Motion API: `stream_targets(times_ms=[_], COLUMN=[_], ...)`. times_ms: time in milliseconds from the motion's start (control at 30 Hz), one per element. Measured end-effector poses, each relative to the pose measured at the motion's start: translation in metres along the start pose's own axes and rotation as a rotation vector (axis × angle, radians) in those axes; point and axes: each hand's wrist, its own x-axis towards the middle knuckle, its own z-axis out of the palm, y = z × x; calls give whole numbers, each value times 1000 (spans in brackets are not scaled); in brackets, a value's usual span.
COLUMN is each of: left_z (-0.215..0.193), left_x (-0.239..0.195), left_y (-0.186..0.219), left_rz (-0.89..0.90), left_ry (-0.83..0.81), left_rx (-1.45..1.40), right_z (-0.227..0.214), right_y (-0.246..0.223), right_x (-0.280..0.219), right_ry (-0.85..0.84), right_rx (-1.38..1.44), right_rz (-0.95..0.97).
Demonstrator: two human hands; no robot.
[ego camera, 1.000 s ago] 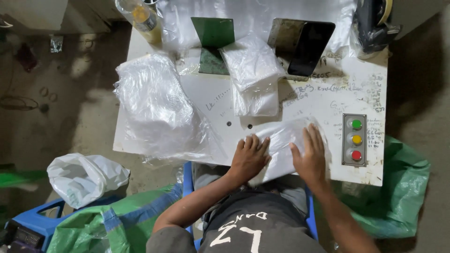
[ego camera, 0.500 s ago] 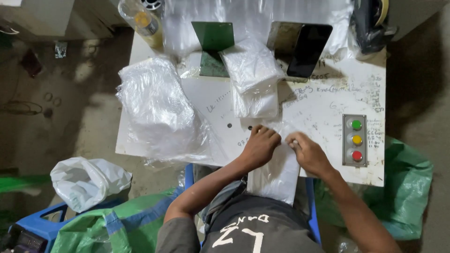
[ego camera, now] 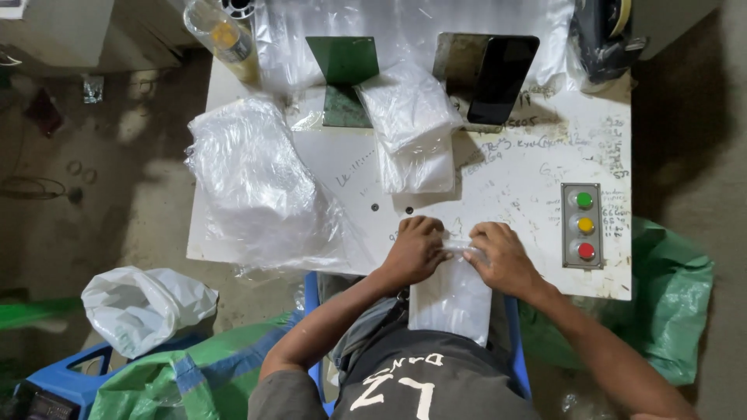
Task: Folding and stacking clear plastic bags on a workstation table.
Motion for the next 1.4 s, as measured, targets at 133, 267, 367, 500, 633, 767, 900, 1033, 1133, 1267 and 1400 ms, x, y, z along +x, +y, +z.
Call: stream_targets(times_ms=[133,267,367,500,633,767,900,1033,1133,1267,1400], left_z=[-46,-70,-115,-163,-162,-135,-126,-117,-104,-62,-54], left_x=[14,5,5,-21,-38,-37,-36,-34,-26,-17,-2], left_y=[2,14,41,58,69,60,59,66,67,72,85], left_rz=[-371,-682,-719,-377,-87,55,29,-40,-22,49,131], left_ry=[-170,-305,-52,267,607,651,657,702,720,710,663], left_rx=[-571,-920,-932,-711,-396,-138,-121,-162,-150,-92,-44], right_z=[-30,-34,-104,-142,-172,-159,-200,-197,-168,-157,-157], right_y=[-15,29,58,156,227,301,241,213,237,221,257], right_x=[12,20,58,106,163,208,194,163,160,157,161], right_ry=[-136,-421,-294,426,795,503,506,459,516,632,653], right_rx=[620,803,774,565,310,582,278,167,292,504,531], right_rz=[105,175,542,510,476,775,611,728,796,858,912])
